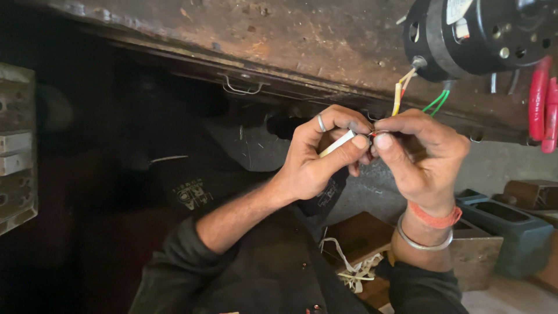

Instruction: The person connects wires to a small cylindrical electrical component, likely a capacitor, using pliers to strip insulation and twist the wires. They then secure the connections with white heat shrink tubing.

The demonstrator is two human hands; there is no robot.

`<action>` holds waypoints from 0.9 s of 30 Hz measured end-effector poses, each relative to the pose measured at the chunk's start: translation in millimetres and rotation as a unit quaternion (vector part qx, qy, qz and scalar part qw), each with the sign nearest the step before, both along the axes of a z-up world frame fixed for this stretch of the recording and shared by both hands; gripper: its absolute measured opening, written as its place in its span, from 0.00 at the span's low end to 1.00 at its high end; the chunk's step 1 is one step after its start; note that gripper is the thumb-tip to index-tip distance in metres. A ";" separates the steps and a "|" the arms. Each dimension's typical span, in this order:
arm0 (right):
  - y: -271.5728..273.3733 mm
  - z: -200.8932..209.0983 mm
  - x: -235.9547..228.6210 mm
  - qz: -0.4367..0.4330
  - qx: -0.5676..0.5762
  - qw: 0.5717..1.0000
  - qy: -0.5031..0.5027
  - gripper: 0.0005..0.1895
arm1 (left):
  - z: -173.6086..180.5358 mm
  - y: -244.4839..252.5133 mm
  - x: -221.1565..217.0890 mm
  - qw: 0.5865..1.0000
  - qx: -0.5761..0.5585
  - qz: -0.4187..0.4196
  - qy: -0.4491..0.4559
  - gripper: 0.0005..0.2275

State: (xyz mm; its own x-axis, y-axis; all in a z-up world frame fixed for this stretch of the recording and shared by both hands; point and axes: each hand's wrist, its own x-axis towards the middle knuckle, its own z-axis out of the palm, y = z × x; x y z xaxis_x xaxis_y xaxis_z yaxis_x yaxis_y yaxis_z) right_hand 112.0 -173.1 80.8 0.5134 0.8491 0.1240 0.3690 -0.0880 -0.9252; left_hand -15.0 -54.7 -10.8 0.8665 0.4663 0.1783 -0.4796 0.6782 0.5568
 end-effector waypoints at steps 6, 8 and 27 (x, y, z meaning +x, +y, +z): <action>-3.1 -7.7 6.6 0.007 0.018 0.997 -0.072 0.03 | -1.3 -5.7 3.8 0.995 -0.091 -0.041 0.008 0.08; -2.0 -12.1 6.7 0.011 0.032 0.996 -0.083 0.03 | -0.6 -5.4 4.8 0.994 -0.106 -0.038 0.009 0.08; -6.2 -4.8 4.0 -0.031 0.001 1.000 0.000 0.06 | 17.2 -5.1 5.9 0.911 0.298 0.274 0.082 0.07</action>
